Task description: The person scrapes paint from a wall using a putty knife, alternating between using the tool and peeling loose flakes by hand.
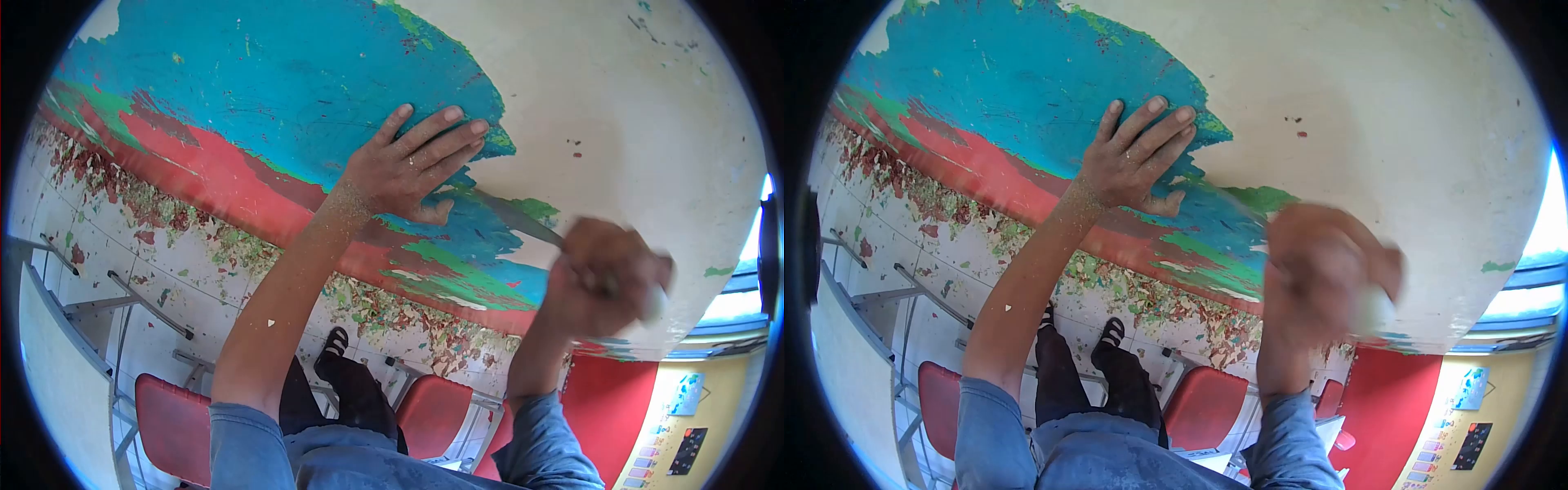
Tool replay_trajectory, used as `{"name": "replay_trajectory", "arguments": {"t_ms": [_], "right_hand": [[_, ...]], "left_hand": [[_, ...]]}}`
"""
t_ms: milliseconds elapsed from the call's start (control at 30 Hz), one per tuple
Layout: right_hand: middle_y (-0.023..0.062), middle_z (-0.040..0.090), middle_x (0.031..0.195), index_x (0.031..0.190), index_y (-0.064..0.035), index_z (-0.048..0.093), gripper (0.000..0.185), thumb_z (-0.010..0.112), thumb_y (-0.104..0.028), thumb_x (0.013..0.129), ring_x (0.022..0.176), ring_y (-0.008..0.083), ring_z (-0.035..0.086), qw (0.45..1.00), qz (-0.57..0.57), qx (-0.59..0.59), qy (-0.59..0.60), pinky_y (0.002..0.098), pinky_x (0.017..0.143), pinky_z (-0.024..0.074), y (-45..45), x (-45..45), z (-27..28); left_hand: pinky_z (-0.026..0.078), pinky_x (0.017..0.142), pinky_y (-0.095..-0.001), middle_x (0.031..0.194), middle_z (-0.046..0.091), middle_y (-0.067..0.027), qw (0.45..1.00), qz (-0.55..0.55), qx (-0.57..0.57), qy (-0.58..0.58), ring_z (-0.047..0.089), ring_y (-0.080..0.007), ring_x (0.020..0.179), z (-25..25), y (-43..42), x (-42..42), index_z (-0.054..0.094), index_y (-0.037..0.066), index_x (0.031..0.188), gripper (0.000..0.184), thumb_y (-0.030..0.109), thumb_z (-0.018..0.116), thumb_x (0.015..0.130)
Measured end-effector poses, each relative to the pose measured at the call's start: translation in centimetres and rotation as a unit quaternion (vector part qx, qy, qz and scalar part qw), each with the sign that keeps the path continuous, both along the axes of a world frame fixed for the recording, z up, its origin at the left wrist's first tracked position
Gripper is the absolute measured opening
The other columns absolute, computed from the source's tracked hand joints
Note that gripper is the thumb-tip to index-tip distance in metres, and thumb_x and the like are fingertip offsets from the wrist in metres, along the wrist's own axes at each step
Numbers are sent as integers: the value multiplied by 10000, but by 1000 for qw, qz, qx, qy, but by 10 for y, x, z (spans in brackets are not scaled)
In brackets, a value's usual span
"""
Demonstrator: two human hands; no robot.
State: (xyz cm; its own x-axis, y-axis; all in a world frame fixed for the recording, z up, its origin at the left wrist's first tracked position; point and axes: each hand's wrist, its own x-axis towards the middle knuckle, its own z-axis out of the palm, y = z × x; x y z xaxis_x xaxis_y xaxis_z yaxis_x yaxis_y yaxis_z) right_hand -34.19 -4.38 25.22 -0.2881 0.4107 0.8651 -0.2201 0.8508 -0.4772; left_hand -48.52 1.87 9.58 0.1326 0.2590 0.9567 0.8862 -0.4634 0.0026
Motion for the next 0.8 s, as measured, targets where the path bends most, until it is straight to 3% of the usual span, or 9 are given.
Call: {"name": "replay_trajectory", "arguments": {"t_ms": [100,300,400,500,533,567,733,767,800], "right_hand": [[76,370,497,687,-82,332,184,393,-135,852,354,126,296,999,11,-19,-40,262,307,227,-1,7,9],[18,288,441,577,-130,283,261,351,-155,827,316,88,218,996,-79,-33,3,246,317,177,-9,-10,7],[28,302,449,616,-124,331,233,382,-184,836,328,87,232,1000,-18,-2,14,244,324,186,-7,-4,16],[24,310,461,642,-125,355,192,414,-183,815,356,88,256,996,-63,-60,33,234,351,200,-4,-8,-6],[22,317,469,648,-124,367,173,424,-174,803,373,90,269,994,-80,-44,67,231,364,210,-4,-7,-10],[17,335,488,655,-121,396,149,421,-161,795,390,89,274,998,-25,10,-50,240,374,222,-11,-2,8],[5,329,486,623,-120,372,186,401,-172,799,378,77,248,996,-72,-38,28,228,363,209,-3,5,-14],[16,384,591,697,-99,400,97,483,-123,740,496,128,332,998,-66,-20,-12,239,447,288,-2,9,-16],[27,439,696,771,-78,428,164,565,-75,680,614,179,417,997,-62,-5,-52,249,531,366,-3,11,-13]], "left_hand": [[104,1051,-464,1293,393,-1,1000,0,-3,8,317,-216,1226,0,0,-1,513,139,1144,551,466,403,714],[108,1049,-465,1288,402,-3,1000,1,3,3,320,-218,1226,-1,1,0,519,138,1137,535,443,400,714],[111,1048,-465,1287,403,-3,1000,3,3,3,322,-219,1226,-1,1,0,518,133,1136,533,436,397,714],[49,1061,-453,1351,305,49,999,-25,-21,-29,252,-150,1259,-3,1,3,454,182,1209,687,452,563,586],[50,1061,-453,1350,307,48,999,-23,-18,-23,254,-153,1259,-1,4,0,458,180,1206,687,451,560,583],[51,1061,-453,1349,310,48,999,-19,-21,-20,255,-156,1259,0,3,-1,461,178,1203,687,450,558,580],[54,1061,-450,1349,311,46,999,-29,-13,-23,259,-164,1258,-1,4,0,479,171,1186,658,420,542,581],[54,1061,-450,1349,312,45,999,-27,-16,-22,259,-165,1258,-2,4,0,482,169,1183,649,407,539,582],[55,1061,-449,1348,312,45,999,-29,-22,-20,259,-166,1258,-3,1,1,485,168,1180,640,393,535,583]]}}
